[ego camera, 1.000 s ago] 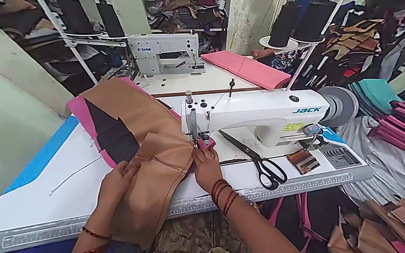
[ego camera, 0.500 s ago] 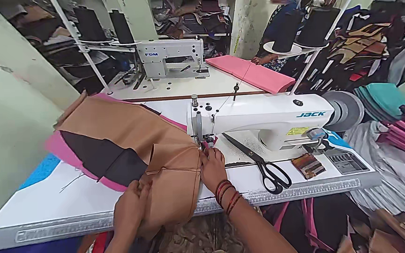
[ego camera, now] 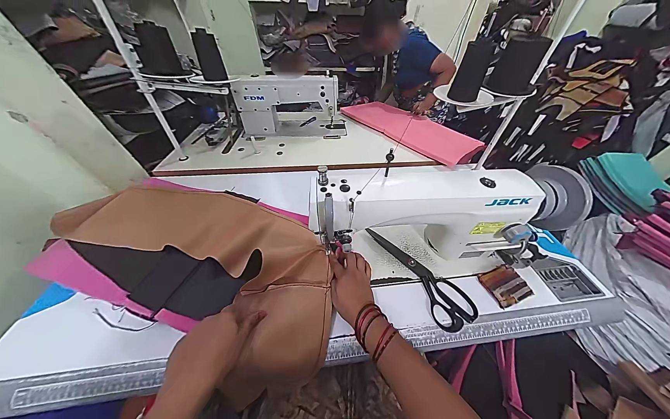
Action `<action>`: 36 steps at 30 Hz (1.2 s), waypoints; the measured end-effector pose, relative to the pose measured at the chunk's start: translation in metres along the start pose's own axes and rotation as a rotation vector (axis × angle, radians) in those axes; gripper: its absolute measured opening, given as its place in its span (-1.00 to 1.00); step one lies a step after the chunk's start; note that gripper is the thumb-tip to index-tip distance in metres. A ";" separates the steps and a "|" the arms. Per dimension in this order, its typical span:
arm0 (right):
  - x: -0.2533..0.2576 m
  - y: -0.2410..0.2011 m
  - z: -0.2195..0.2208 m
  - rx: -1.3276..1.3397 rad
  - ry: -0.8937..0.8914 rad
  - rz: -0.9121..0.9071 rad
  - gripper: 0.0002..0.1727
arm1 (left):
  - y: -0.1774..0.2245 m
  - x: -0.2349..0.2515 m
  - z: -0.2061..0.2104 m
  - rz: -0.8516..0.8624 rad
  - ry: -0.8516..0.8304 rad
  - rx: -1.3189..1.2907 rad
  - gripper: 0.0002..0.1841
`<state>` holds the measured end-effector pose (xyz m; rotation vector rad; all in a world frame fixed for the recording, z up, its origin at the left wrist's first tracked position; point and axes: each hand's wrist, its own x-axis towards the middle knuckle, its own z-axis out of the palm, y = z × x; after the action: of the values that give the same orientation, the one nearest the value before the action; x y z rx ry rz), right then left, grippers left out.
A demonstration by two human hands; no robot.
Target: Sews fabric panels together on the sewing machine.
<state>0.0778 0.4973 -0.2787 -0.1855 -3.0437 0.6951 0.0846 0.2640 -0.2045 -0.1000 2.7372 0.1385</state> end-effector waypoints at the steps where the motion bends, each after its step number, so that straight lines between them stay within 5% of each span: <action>1: -0.001 0.000 -0.001 0.012 0.000 -0.001 -0.40 | 0.001 0.002 -0.011 0.039 0.012 0.029 -0.31; 5: -0.004 0.007 0.001 0.121 0.087 -0.033 -0.47 | -0.014 0.045 -0.043 0.303 0.307 -0.033 -0.64; 11: -0.006 0.012 0.005 0.294 0.292 -0.056 -0.56 | -0.063 0.137 0.007 0.714 0.319 -0.410 -0.47; 19: -0.008 0.014 0.011 0.297 0.367 -0.224 -0.57 | -0.066 0.133 0.027 0.732 0.396 -0.495 -0.42; 23: -0.012 0.015 0.010 0.322 0.361 -0.225 -0.71 | -0.064 0.135 0.028 0.723 0.398 -0.587 -0.54; 26: -0.012 0.014 0.020 0.188 0.411 -0.356 -0.61 | -0.064 0.136 0.030 0.724 0.421 -0.571 -0.55; 32: -0.011 0.008 0.017 0.066 0.278 -0.199 -0.53 | -0.062 0.130 0.038 0.699 0.452 -0.499 -0.51; 36: -0.012 0.009 0.019 0.082 0.349 -0.283 -0.58 | -0.060 0.117 0.046 0.655 0.492 -0.471 -0.50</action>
<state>0.0901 0.4957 -0.2992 0.1135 -2.6321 0.6816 -0.0002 0.2032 -0.2972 0.7278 3.0392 1.0596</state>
